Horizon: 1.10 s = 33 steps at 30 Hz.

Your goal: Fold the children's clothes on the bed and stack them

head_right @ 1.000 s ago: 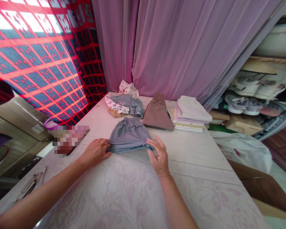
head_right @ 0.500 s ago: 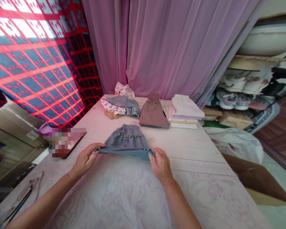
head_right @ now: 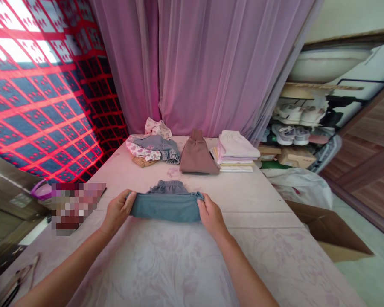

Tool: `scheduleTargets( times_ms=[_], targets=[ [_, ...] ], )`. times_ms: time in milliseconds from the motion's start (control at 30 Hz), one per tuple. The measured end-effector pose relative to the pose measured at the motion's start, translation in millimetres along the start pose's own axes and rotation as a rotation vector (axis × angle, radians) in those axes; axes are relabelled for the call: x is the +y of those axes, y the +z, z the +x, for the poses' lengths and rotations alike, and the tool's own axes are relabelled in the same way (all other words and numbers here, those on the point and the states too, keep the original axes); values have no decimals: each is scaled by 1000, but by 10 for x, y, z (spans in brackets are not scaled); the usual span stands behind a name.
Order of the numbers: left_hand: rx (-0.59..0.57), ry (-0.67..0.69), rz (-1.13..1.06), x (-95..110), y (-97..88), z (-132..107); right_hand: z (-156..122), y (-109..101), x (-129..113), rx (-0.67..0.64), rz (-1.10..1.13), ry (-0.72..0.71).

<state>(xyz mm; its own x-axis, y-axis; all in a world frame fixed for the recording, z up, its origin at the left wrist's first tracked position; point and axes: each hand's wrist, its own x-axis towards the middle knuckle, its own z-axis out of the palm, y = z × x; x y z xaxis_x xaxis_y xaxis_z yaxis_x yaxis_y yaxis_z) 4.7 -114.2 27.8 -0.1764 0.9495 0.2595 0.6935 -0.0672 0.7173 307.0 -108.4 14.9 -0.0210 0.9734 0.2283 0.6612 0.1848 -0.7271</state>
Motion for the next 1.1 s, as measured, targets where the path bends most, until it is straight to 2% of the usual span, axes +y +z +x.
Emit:
scheduleTargets(
  times_ms=[133,200,300,433,533,600,667,767,867,967,1100],
  targets=[
    [40,-44,87,79,159,481,478,166,-48,51,-154,168],
    [-3,-83,152,63,232,667,634,270,-38,49,-246,225],
    [-100,-153,220,-23,319,828,723,400,20,16,-360,243],
    [-156,-187,235,-143,402,907,713,477,118,-1,-445,225],
    [-227,-208,209,-153,404,949,728,475,169,-8,-474,226],
    [-268,-256,87,-133,344,947,746,458,195,-18,-456,233],
    [-309,-319,-124,-121,238,883,739,435,213,-9,-394,231],
    [-359,-387,-397,-162,79,646,636,414,217,40,-271,235],
    [-295,-342,-517,-250,77,324,453,453,179,116,-219,235],
    [-126,-215,-540,-282,261,95,334,539,117,191,-237,175],
    [161,-145,-403,-175,494,99,401,541,81,158,-300,168]
  ],
)
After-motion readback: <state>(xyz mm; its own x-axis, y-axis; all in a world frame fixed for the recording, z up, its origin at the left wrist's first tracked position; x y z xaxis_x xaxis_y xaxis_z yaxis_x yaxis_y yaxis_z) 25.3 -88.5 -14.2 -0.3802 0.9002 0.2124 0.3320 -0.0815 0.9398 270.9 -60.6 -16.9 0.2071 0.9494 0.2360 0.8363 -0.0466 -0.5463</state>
